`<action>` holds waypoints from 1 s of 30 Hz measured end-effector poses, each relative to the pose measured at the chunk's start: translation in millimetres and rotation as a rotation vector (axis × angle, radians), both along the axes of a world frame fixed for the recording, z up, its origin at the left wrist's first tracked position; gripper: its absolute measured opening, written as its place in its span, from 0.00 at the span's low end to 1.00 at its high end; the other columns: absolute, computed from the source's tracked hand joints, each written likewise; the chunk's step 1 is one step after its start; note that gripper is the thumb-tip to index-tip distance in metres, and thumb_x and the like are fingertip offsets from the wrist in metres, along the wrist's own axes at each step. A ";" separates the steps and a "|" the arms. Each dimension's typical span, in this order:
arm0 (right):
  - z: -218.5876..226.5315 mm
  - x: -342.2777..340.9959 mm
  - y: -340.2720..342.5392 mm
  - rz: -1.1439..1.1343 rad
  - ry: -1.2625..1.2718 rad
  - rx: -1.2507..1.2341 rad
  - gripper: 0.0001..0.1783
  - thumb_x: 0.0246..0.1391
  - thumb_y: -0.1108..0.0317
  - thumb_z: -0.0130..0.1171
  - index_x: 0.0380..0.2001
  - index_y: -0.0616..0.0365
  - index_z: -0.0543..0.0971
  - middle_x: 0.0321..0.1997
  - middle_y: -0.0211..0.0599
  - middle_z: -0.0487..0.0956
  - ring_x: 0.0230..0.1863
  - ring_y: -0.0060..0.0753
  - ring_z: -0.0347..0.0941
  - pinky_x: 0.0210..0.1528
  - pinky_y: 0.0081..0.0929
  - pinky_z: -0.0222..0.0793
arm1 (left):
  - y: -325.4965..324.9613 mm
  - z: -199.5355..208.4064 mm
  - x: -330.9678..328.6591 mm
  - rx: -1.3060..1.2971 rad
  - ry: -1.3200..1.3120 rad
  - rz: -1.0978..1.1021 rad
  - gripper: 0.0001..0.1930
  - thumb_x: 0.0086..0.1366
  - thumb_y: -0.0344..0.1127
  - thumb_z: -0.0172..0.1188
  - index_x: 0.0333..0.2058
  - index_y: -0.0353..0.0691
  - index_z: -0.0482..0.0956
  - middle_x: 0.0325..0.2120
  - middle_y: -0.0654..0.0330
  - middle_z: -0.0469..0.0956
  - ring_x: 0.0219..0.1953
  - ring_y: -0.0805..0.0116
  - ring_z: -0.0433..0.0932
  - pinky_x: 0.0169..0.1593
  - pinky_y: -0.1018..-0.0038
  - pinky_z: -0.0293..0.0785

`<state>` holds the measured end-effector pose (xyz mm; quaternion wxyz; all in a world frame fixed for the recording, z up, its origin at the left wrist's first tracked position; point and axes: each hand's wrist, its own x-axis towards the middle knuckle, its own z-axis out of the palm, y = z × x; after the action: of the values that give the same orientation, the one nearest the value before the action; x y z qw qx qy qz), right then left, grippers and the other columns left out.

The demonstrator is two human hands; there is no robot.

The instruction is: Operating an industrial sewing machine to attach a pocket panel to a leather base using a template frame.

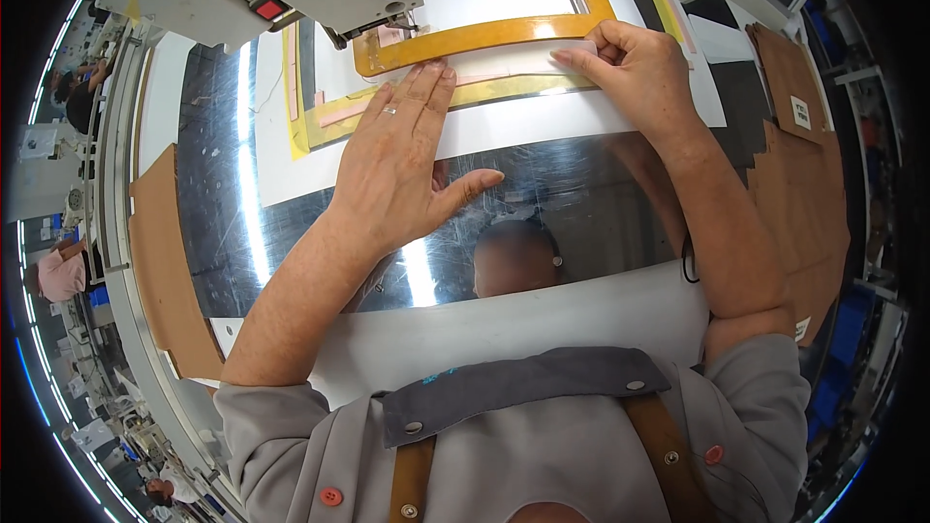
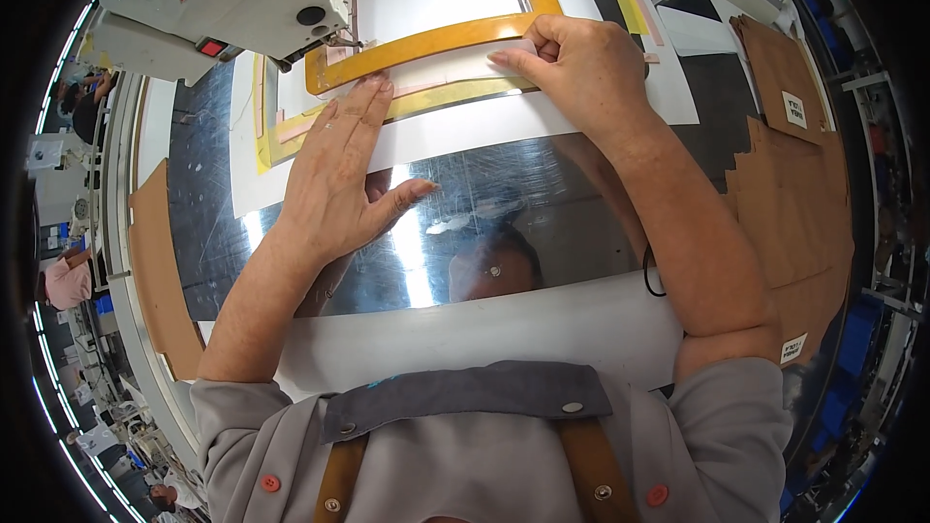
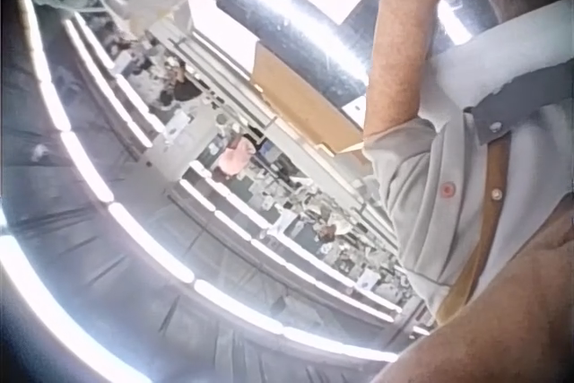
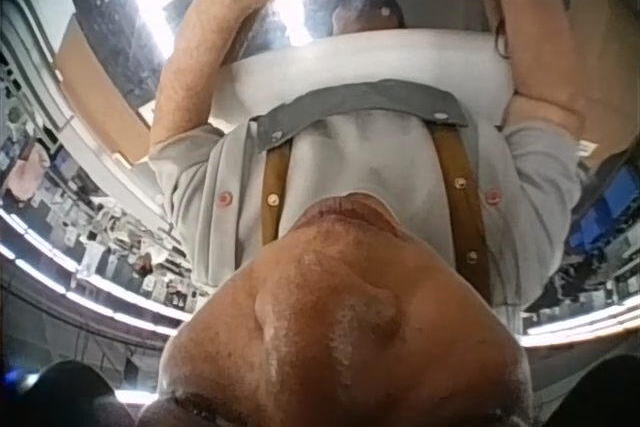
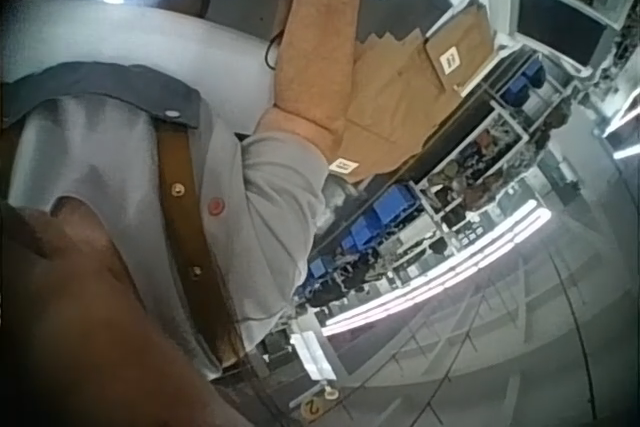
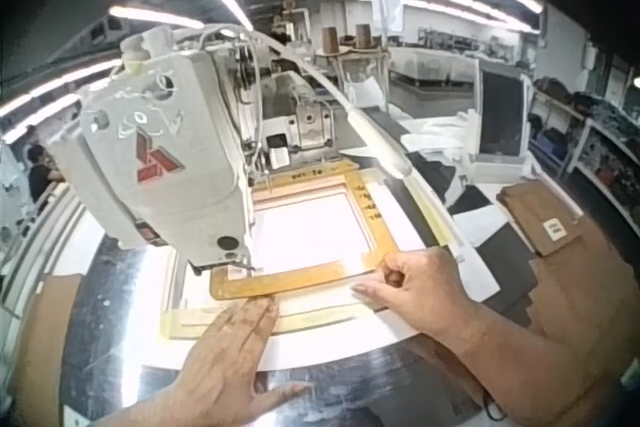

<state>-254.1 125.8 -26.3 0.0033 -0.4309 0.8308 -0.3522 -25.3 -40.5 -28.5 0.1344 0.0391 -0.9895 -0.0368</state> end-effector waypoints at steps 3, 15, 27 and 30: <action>1.9 0.2 0.4 -0.024 0.039 0.036 0.20 0.49 0.50 0.77 0.28 0.57 0.86 0.23 0.37 0.85 0.22 0.25 0.81 0.27 0.22 0.75 | -4.0 -1.5 -3.9 -0.014 -0.030 0.001 0.52 0.65 0.73 0.53 0.68 0.27 0.62 0.64 0.33 0.67 0.70 0.40 0.63 0.73 0.48 0.55; -0.2 -3.7 7.2 -0.059 0.069 0.008 0.15 0.54 0.56 0.73 0.29 0.58 0.88 0.24 0.36 0.86 0.25 0.29 0.83 0.31 0.28 0.78 | -9.1 4.7 -16.7 0.067 -0.104 0.059 0.52 0.66 0.75 0.49 0.66 0.26 0.64 0.58 0.33 0.71 0.64 0.38 0.68 0.71 0.46 0.54; 9.6 -7.3 10.6 -0.061 0.355 0.047 0.12 0.50 0.59 0.74 0.27 0.54 0.85 0.24 0.34 0.85 0.26 0.31 0.83 0.34 0.31 0.75 | -3.8 -1.6 -21.0 0.021 -0.083 0.108 0.56 0.66 0.79 0.39 0.65 0.21 0.63 0.57 0.30 0.70 0.65 0.37 0.67 0.72 0.45 0.49; 12.9 4.0 15.8 0.110 0.520 0.030 0.12 0.49 0.60 0.74 0.31 0.55 0.85 0.31 0.36 0.86 0.34 0.33 0.84 0.42 0.32 0.75 | 1.6 3.0 -23.9 0.027 -0.160 0.155 0.57 0.66 0.79 0.38 0.64 0.20 0.63 0.58 0.30 0.70 0.66 0.36 0.66 0.72 0.45 0.48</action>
<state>-250.1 141.6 -13.5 -0.1849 -0.5513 0.7842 -0.2165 -49.2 -38.9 -25.5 0.0570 0.1199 -0.9905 -0.0366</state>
